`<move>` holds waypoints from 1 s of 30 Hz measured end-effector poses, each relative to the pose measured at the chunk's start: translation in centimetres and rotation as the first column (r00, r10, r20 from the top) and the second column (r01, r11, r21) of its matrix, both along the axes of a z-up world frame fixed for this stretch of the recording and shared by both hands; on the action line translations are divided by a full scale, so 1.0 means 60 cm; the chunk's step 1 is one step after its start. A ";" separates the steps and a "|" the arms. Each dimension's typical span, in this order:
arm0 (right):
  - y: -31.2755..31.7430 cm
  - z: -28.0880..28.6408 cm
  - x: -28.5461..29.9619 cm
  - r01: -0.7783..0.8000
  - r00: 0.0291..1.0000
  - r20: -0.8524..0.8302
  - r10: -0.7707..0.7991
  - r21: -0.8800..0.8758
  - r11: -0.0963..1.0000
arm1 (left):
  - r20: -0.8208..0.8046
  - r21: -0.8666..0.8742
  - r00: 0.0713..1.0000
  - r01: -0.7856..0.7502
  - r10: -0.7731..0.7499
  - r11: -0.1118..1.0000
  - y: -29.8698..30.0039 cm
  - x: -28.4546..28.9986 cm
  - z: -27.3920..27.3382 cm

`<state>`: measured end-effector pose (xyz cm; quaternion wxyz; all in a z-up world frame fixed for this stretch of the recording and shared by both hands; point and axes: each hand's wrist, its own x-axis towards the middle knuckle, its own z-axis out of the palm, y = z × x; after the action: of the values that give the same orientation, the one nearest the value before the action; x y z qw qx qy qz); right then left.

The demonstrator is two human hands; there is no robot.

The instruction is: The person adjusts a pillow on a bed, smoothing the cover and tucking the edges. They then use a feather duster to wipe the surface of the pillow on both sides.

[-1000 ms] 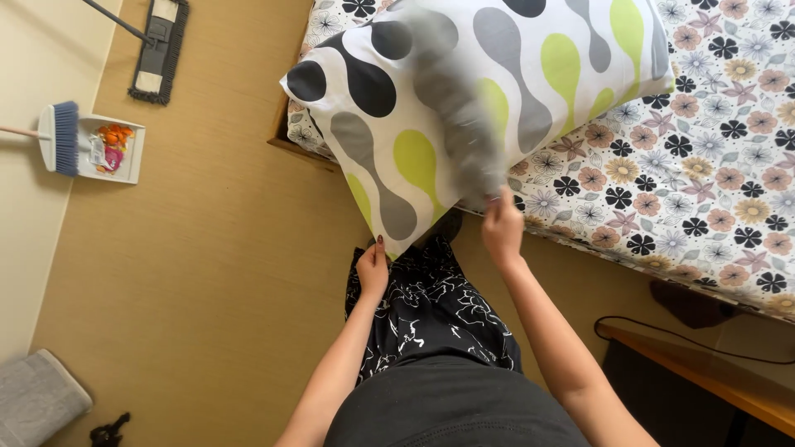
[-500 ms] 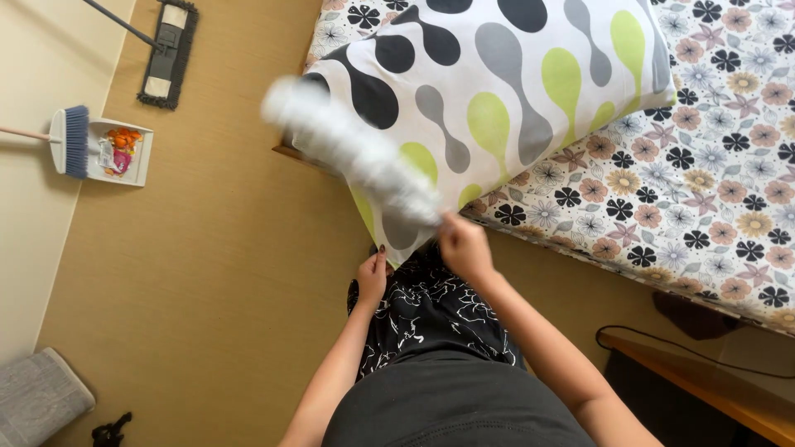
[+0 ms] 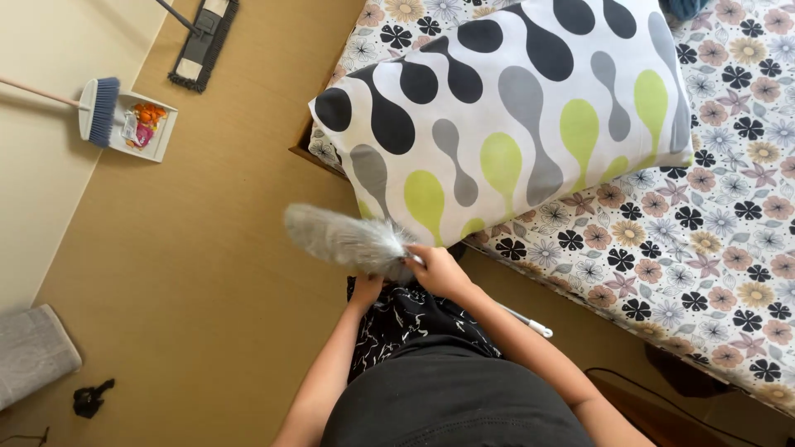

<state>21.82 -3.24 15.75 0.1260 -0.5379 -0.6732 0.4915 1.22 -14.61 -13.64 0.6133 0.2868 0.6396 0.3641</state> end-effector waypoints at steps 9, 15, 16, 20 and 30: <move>0.175 0.061 0.198 0.547 0.836 -0.243 -0.493 0.290 0.785 | -0.226 -0.173 0.949 0.186 -0.222 0.967 0.050 0.004 0.055; 0.194 0.053 0.147 0.255 0.887 0.305 -0.346 0.300 0.919 | -0.186 -0.104 0.982 -0.010 -0.010 0.995 0.024 0.037 0.040; 0.178 0.055 0.111 0.246 0.890 0.308 -0.336 0.297 0.923 | -0.185 -0.108 0.983 -0.019 -0.002 0.994 0.023 0.043 0.036; 0.125 0.030 0.020 -0.078 0.996 0.063 0.068 0.168 0.983 | -0.235 -0.113 0.968 -0.113 0.084 0.987 0.024 0.068 0.028; 0.264 0.004 0.147 0.321 0.927 -0.314 -0.205 0.381 0.867 | -0.178 -0.145 0.972 -0.178 0.151 0.973 0.023 0.081 0.054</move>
<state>30.63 12.59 15.97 0.3947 -0.5147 -0.6609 0.3777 6.06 -13.23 -10.39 0.5467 0.2118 0.7371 0.3362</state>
